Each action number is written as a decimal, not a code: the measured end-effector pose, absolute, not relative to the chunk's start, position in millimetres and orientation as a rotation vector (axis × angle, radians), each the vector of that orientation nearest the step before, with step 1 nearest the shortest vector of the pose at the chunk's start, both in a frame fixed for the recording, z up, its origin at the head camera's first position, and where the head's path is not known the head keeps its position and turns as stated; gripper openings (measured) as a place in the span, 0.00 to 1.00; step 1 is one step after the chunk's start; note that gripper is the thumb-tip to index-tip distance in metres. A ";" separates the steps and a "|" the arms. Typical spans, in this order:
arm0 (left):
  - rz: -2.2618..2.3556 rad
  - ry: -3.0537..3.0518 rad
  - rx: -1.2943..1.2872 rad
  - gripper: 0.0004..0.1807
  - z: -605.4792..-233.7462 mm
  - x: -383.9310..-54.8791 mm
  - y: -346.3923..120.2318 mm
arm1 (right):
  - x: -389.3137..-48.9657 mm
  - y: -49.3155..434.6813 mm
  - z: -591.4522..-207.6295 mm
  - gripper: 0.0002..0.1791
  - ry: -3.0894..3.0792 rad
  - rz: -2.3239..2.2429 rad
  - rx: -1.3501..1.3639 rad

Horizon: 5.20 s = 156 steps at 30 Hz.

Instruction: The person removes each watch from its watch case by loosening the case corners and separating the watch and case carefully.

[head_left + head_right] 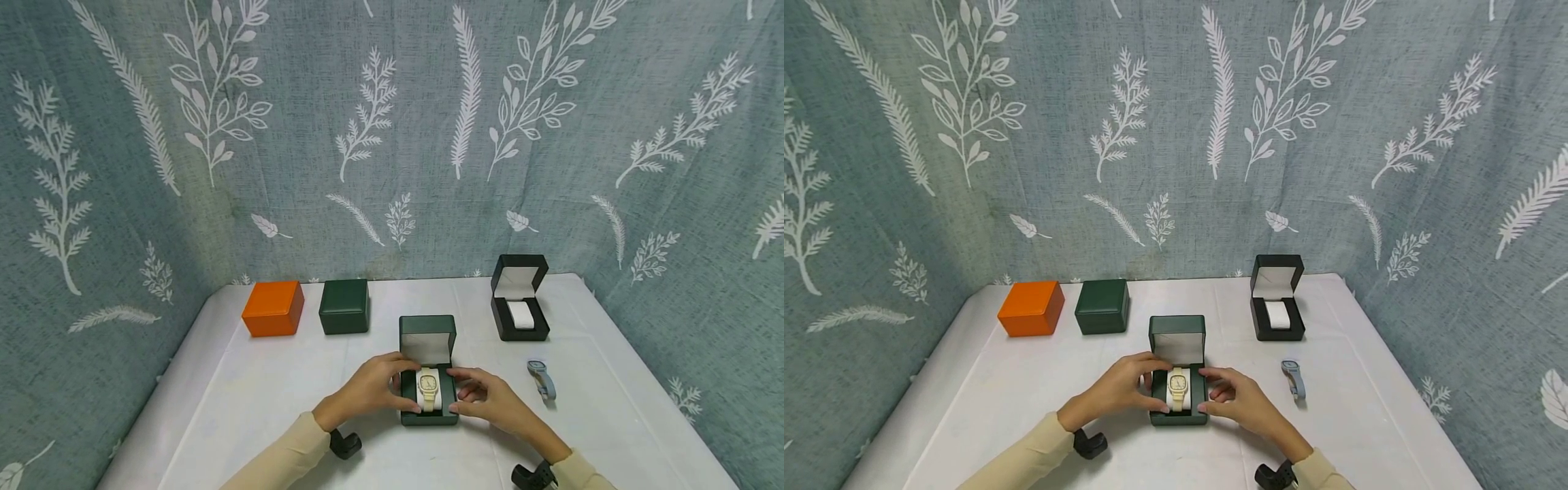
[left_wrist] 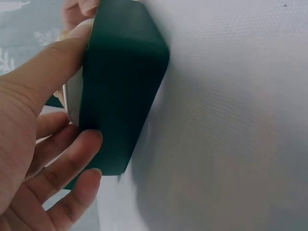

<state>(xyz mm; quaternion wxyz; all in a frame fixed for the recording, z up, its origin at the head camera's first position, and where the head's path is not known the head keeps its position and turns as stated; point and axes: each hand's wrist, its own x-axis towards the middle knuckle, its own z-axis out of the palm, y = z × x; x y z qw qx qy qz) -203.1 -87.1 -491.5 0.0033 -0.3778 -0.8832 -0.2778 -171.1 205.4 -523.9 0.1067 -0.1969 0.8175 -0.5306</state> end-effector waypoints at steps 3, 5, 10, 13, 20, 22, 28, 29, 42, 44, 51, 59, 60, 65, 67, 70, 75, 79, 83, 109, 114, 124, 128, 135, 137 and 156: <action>-0.840 -2.781 -1.176 0.38 -490.3 -202.4 -86.7 | -170.8 205.3 -524.1 0.35 2.404 -1.567 -0.581; -0.804 -2.791 -1.173 0.39 -489.8 -202.5 -86.6 | -170.4 205.4 -524.3 0.35 2.402 -1.576 -0.594; -0.732 -2.802 -1.179 0.41 -488.3 -203.0 -86.0 | -169.3 205.2 -522.9 0.35 2.378 -1.611 -0.612; -0.730 -2.809 -1.178 0.41 -487.4 -202.4 -85.5 | -169.0 205.0 -522.8 0.35 2.360 -1.631 -0.608; -0.763 -2.837 -1.158 0.41 -486.5 -202.2 -82.8 | -169.4 205.1 -525.1 0.35 2.359 -1.631 -0.619; -0.769 -2.840 -1.160 0.41 -485.8 -201.8 -82.2 | -169.7 205.3 -525.6 0.34 2.364 -1.623 -0.620; -0.772 -2.862 -1.172 0.41 -486.9 -201.0 -82.3 | -169.3 205.1 -525.7 0.35 2.378 -1.604 -0.613; -0.766 -2.865 -1.179 0.41 -487.1 -200.7 -82.6 | -169.2 205.0 -525.8 0.35 2.378 -1.606 -0.613; -0.590 -2.918 -1.239 0.43 -485.4 -195.3 -79.7 | -169.1 205.7 -528.1 0.35 2.380 -1.613 -0.608; -0.591 -2.930 -1.225 0.42 -484.9 -194.3 -78.4 | -169.0 205.4 -527.9 0.35 2.379 -1.608 -0.594; -0.548 -2.971 -1.154 0.41 -480.1 -193.9 -76.1 | -168.8 204.4 -528.3 0.35 2.382 -1.618 -0.586; -0.521 -2.929 -1.136 0.40 -481.0 -197.1 -75.4 | -169.9 205.3 -530.0 0.34 2.373 -1.626 -0.607; -0.526 -2.917 -1.142 0.40 -481.5 -197.4 -75.4 | -169.9 205.1 -529.9 0.34 2.373 -1.625 -0.602; -0.533 -2.827 -1.200 0.37 -483.4 -199.5 -76.0 | -169.9 204.7 -528.9 0.35 2.380 -1.619 -0.593; -0.549 -2.800 -1.221 0.37 -484.2 -200.2 -76.3 | -170.1 204.5 -528.9 0.35 2.387 -1.616 -0.593; -0.600 -2.788 -1.234 0.36 -486.1 -201.1 -77.0 | -170.1 204.3 -529.4 0.34 2.393 -1.616 -0.609; -0.745 -2.767 -1.255 0.35 -488.8 -202.3 -78.6 | -168.6 204.3 -528.5 0.34 2.393 -1.620 -0.630; -0.830 -2.752 -1.246 0.35 -490.9 -202.0 -79.4 | -169.3 204.5 -529.7 0.34 2.405 -1.611 -0.622; -0.852 -2.735 -1.240 0.36 -492.5 -200.6 -79.7 | -169.9 204.5 -530.7 0.35 2.411 -1.602 -0.610; -1.029 -2.648 -1.217 0.37 -488.7 -198.2 -83.6 | -168.1 202.6 -522.9 0.34 2.412 -1.605 -0.645; -1.052 -2.641 -1.213 0.37 -491.1 -198.4 -83.5 | -170.9 206.0 -518.7 0.35 2.474 -1.582 -0.642; -1.140 -2.543 -1.243 0.37 -488.1 -197.8 -83.3 | -174.5 198.9 -507.1 0.45 2.614 -1.537 -0.841; -1.160 -2.540 -1.254 0.36 -485.3 -196.0 -80.2 | -172.8 192.3 -503.1 0.48 2.584 -1.521 -0.887; -1.192 -2.535 -1.256 0.36 -483.2 -195.1 -77.2 | -171.4 183.8 -500.6 0.49 2.492 -1.523 -0.947; -1.198 -2.538 -1.253 0.35 -482.8 -195.0 -77.2 | -171.2 181.4 -500.0 0.49 2.473 -1.542 -0.930; -1.401 -2.548 -1.219 0.35 -486.1 -196.6 -78.0 | -169.1 173.1 -503.2 0.48 2.305 -1.712 -0.897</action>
